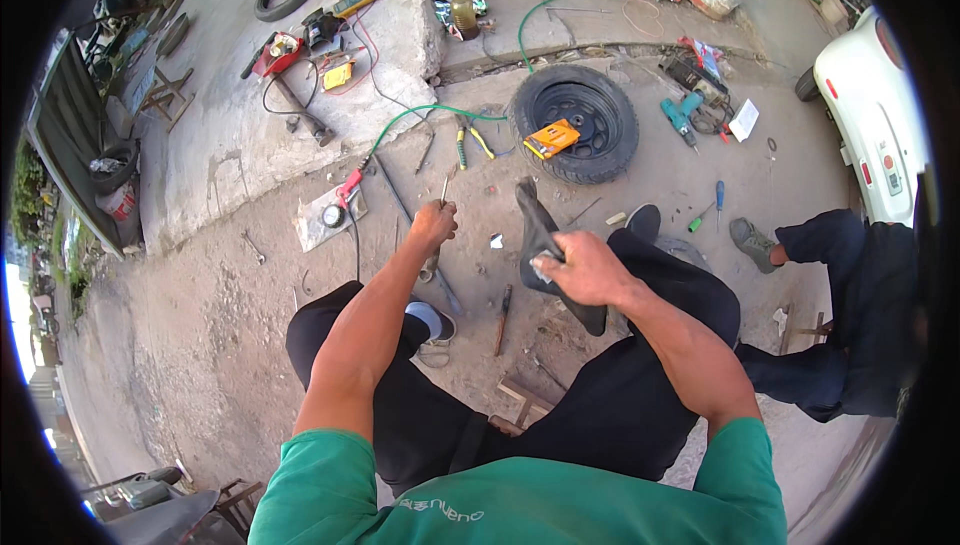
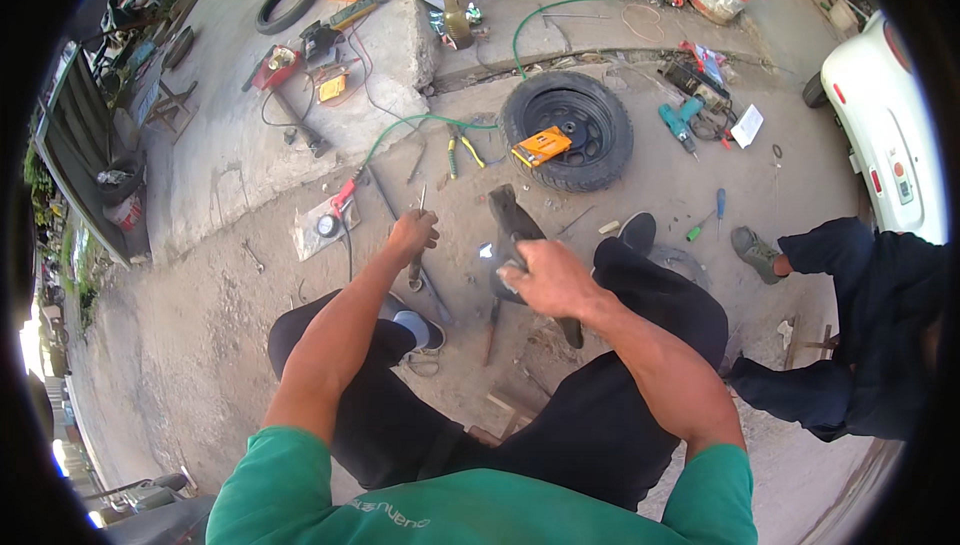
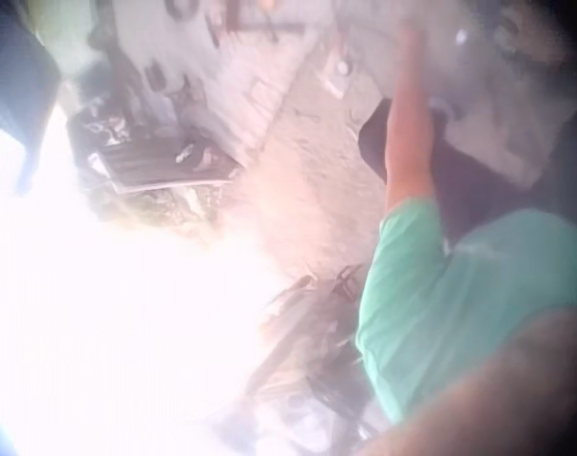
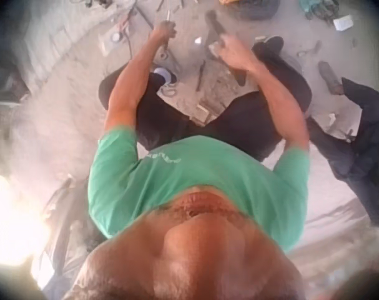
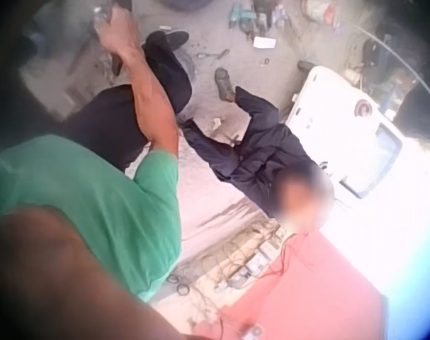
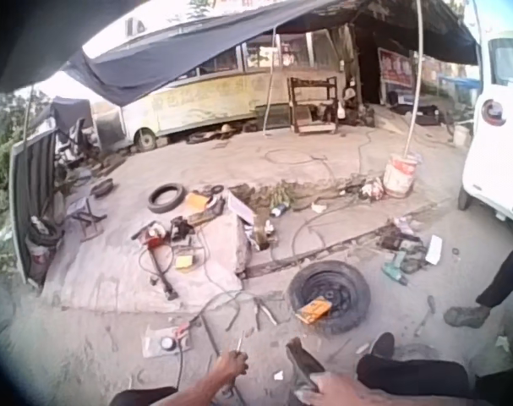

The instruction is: The person applies glue to a punctured tire tube, places a patch over the hole, and uses a hammer to press the patch firmly. The tube is then positioned onto a wheel rim.

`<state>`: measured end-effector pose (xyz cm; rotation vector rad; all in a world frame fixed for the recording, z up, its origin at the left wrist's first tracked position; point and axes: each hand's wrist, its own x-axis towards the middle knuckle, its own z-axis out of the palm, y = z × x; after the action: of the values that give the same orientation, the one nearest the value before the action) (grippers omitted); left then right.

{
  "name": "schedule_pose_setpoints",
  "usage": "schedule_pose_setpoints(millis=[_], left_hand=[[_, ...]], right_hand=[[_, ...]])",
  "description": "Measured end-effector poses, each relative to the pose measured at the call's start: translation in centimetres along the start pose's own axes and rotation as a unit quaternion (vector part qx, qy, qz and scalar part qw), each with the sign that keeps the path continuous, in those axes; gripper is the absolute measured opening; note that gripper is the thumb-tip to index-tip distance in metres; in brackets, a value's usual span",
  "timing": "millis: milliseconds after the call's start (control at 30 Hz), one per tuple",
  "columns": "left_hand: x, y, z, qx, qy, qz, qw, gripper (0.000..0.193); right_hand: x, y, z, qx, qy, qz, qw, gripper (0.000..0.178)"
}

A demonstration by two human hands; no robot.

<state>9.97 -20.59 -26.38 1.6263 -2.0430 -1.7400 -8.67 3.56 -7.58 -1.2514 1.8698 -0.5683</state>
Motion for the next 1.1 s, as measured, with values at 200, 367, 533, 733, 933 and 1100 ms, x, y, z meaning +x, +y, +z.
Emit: schedule_pose_setpoints(millis=[200, 367, 533, 733, 933, 1100], left_hand=[[5.3, -8.0, 4.9, 0.004, -0.028, -0.098, 0.995, 0.043], [10.3, -13.3, 6.7, 0.077, 0.014, -0.098, 0.992, 0.046], [14.7, -12.2, 8.1, 0.248, 0.153, 0.02, 0.956, 0.055], [19.1, 3.2, 13.5, -0.123, 0.01, -0.007, 0.992, 0.06], [23.5, 9.0, 19.3, -0.197, 0.018, -0.068, 0.978, 0.041], [25.2, 9.4, 21.0, -0.23, 0.034, -0.095, 0.968, 0.036]], right_hand=[[-2.7, 1.3, 0.1, -0.069, -0.159, -0.117, 0.978, 0.029], [-3.8, 2.5, -0.4, -0.095, -0.252, -0.198, 0.942, 0.023], [-5.3, 3.0, -1.2, -0.048, -0.228, -0.269, 0.935, 0.015], [-4.9, 3.2, -1.8, -0.048, -0.194, -0.287, 0.937, 0.016], [-4.2, 3.6, -2.7, -0.092, -0.196, -0.257, 0.942, 0.016], [-3.7, 2.9, -3.9, -0.101, -0.208, -0.245, 0.941, 0.016]])
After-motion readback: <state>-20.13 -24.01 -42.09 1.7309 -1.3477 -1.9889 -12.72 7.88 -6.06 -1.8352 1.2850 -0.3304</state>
